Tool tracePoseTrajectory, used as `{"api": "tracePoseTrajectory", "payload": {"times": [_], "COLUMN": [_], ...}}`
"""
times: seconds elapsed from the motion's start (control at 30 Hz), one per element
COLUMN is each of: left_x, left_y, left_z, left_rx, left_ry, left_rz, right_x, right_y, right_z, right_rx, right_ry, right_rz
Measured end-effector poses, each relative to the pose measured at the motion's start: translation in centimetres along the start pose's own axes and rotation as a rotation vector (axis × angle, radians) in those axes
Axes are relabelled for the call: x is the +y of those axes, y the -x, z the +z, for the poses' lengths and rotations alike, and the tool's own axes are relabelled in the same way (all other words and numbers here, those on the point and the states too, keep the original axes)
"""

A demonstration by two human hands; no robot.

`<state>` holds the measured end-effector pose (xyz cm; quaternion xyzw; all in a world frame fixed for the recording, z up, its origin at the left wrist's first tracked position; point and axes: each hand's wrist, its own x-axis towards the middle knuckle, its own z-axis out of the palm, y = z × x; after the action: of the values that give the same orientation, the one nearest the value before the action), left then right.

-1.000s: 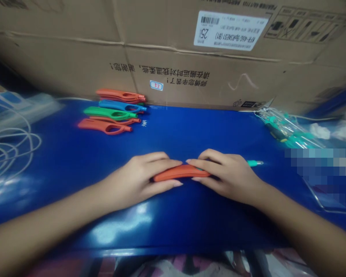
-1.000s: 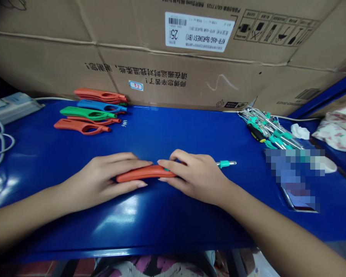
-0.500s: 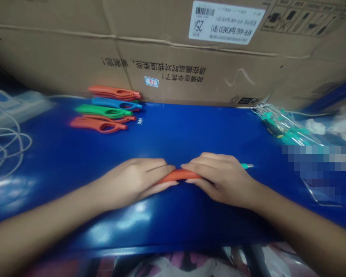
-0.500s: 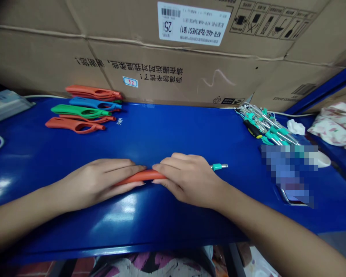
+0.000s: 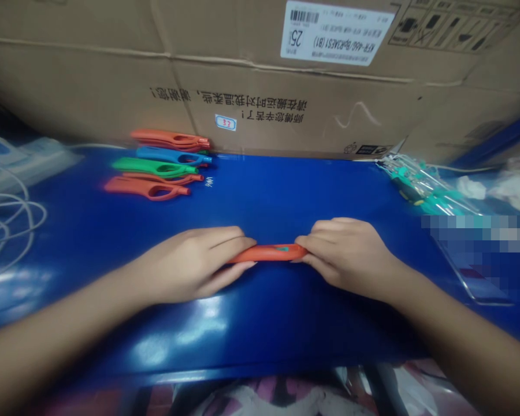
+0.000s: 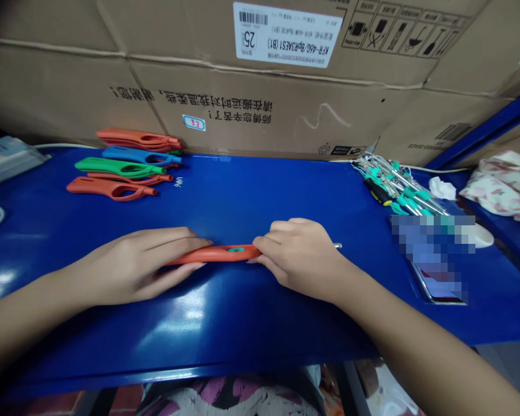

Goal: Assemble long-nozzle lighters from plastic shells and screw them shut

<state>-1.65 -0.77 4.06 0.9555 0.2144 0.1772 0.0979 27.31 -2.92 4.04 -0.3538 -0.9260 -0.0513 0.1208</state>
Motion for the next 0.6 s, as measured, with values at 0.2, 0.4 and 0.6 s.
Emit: {"api": "tracePoseTrajectory", "payload": {"times": [0.2, 0.4, 0.6], "left_x": [0.0, -0.6, -0.6], "left_y": [0.2, 0.3, 0.0], "left_z": [0.7, 1.0, 1.1], "left_rx": [-0.029, -0.081, -0.122], "left_ry": [0.000, 0.060, 0.118], "left_rz": [-0.028, -0.073, -0.092], "right_x": [0.0, 0.4, 0.2], "right_y": [-0.3, -0.6, -0.6], "right_z": [0.1, -0.2, 0.3], "right_rx": [-0.031, -0.036, -0.054], "right_ry": [-0.048, 0.003, 0.044], "right_rz": [-0.006, -0.012, -0.043]}}
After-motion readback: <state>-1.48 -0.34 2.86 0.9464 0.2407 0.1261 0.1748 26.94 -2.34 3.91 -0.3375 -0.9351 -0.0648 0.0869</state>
